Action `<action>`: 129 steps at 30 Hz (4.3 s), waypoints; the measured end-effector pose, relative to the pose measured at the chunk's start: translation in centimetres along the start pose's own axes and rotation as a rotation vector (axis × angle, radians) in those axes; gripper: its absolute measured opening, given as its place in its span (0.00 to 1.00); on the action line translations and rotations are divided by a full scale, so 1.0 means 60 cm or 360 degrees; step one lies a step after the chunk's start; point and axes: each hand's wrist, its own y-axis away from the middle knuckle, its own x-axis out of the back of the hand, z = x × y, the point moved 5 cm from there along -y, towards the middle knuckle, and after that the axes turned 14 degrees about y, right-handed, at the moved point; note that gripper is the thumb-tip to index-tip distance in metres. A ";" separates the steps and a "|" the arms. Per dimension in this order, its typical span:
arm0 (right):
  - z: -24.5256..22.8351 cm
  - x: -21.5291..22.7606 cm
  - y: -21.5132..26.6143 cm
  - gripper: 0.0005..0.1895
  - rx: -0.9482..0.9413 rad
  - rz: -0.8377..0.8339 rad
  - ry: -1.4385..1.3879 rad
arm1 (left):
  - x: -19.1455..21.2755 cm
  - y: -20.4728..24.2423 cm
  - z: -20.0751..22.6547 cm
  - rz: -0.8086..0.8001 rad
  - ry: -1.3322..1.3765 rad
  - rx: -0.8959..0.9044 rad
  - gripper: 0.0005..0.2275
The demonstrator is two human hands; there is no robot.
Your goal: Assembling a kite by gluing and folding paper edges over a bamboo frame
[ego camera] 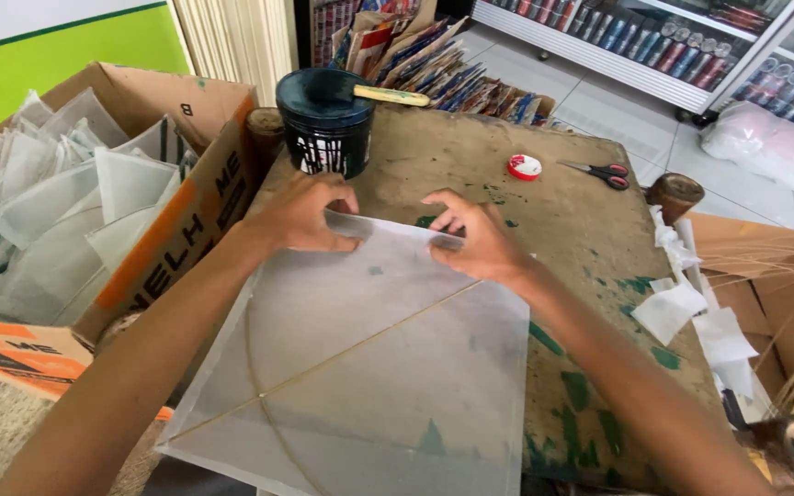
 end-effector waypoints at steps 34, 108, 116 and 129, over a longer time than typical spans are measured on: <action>0.189 0.114 0.145 0.37 -0.0107 0.0231 -0.1076 | -0.201 -0.167 0.249 -0.0317 0.0536 -0.0146 0.09; -0.047 0.584 0.025 0.46 0.0684 0.0142 0.0356 | 0.192 -0.193 0.631 -0.0664 -0.0375 0.0703 0.27; -0.087 0.584 0.029 0.52 0.0258 -0.0096 0.0659 | 0.195 -0.207 0.602 -0.0648 -0.0625 0.0533 0.19; -0.090 0.581 0.042 0.46 -0.0018 -0.0185 0.0791 | 0.196 -0.264 0.587 -0.0599 -0.0955 0.0349 0.22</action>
